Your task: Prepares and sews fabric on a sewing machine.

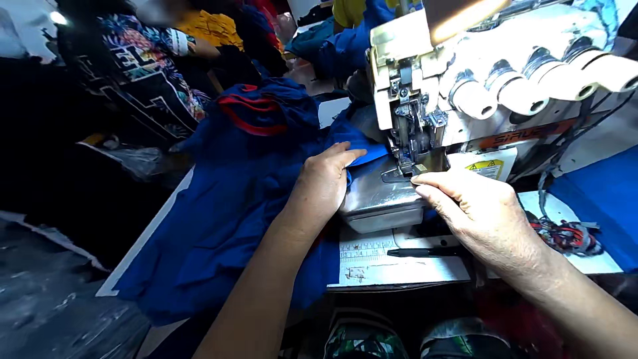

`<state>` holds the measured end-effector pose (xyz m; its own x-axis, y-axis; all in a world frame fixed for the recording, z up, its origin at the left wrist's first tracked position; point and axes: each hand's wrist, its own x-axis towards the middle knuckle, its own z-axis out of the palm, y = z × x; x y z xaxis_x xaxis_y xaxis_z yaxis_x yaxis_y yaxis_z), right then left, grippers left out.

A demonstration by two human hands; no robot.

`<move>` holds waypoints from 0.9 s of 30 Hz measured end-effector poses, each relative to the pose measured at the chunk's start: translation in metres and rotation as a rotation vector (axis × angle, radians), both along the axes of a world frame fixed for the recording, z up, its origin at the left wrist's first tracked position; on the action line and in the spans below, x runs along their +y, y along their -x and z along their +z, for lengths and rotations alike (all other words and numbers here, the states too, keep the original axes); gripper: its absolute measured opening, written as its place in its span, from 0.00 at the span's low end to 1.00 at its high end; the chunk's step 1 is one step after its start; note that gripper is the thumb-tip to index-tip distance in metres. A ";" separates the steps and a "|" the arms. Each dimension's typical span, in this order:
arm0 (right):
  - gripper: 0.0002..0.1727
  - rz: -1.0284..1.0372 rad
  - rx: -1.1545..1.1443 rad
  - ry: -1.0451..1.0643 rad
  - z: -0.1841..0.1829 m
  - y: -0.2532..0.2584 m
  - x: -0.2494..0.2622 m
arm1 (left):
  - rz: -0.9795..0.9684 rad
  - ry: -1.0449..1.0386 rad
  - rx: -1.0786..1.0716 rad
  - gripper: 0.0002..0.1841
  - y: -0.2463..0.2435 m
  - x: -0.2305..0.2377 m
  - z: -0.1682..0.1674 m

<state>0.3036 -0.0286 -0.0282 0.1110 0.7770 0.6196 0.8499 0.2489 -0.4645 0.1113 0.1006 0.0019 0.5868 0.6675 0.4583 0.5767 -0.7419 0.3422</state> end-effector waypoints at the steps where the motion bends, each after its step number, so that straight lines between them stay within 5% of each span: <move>1: 0.16 0.009 -0.004 -0.002 0.001 0.000 -0.002 | 0.046 -0.003 0.027 0.23 0.003 -0.008 0.002; 7: 0.17 0.217 0.038 -0.030 0.003 0.015 -0.015 | 0.138 -0.163 0.145 0.19 0.031 -0.079 0.002; 12: 0.22 0.341 0.052 0.048 -0.001 0.021 -0.013 | -0.019 -0.101 0.114 0.18 0.025 -0.123 -0.011; 21: 0.11 0.001 0.138 0.021 -0.008 -0.011 -0.018 | -0.187 -0.006 -0.045 0.18 -0.018 -0.123 -0.039; 23: 0.06 0.016 0.242 0.050 -0.008 -0.009 -0.018 | -0.171 0.001 -0.132 0.19 -0.017 -0.116 -0.034; 27: 0.12 0.195 0.435 0.236 -0.005 0.002 -0.027 | -0.151 -0.014 -0.158 0.15 -0.006 -0.099 -0.028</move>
<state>0.3018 -0.0552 -0.0327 0.1582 0.9217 0.3543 0.5143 0.2294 -0.8264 0.1177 0.0017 -0.0258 0.5999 0.5704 0.5611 0.3984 -0.8211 0.4087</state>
